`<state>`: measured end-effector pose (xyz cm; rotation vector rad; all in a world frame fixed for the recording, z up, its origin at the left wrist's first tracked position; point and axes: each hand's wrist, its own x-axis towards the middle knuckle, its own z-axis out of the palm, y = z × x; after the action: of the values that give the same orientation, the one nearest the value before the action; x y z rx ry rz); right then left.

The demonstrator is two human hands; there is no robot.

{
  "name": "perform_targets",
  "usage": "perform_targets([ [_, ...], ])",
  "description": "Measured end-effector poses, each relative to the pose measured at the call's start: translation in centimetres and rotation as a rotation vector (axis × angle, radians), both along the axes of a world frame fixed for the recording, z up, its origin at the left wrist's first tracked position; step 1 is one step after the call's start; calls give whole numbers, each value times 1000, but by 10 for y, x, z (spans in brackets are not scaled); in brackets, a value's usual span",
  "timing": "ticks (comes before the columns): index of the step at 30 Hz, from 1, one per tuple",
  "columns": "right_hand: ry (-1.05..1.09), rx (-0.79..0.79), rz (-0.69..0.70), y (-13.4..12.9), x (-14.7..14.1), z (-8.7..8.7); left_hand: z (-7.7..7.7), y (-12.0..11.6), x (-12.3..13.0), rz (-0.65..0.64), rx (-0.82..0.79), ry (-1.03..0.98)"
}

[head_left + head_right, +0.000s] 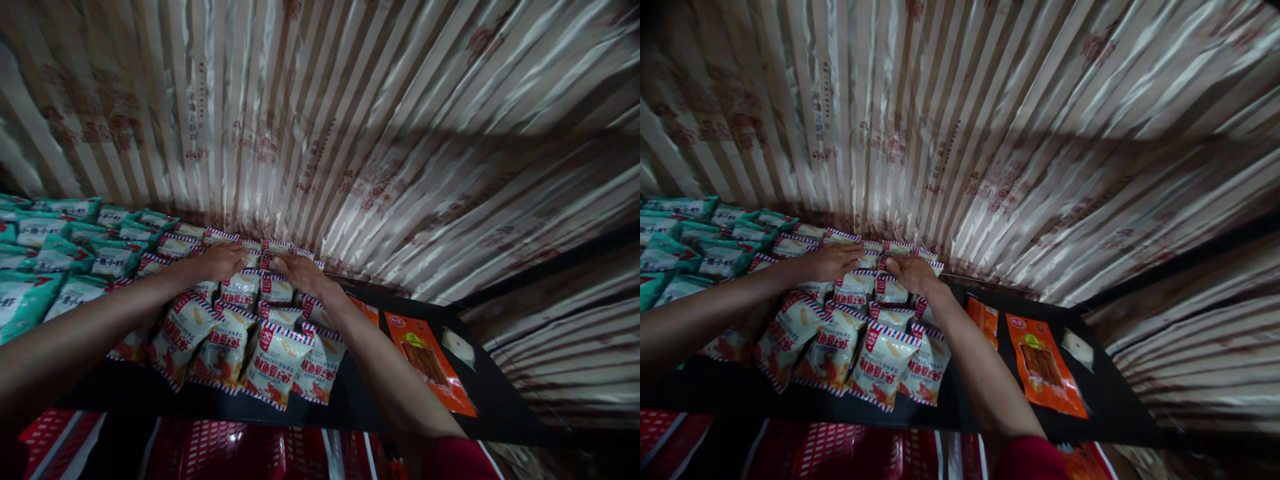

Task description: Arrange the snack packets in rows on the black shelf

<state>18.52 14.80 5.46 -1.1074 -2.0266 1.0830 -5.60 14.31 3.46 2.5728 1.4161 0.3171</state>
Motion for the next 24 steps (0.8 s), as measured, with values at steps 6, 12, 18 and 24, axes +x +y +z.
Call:
perform_targets([
  [6,-187,73,-1,9,-10,1,-1,-1,0,-20,-35,93],
  [12,-612,248,91,12,-15,2,9,-13,2,-58,7,153],
  [18,-558,378,101,-16,-14,19,23,-35,2,5,87,116],
  [24,-453,262,100,-56,-20,35,20,-107,-5,62,333,-59],
])
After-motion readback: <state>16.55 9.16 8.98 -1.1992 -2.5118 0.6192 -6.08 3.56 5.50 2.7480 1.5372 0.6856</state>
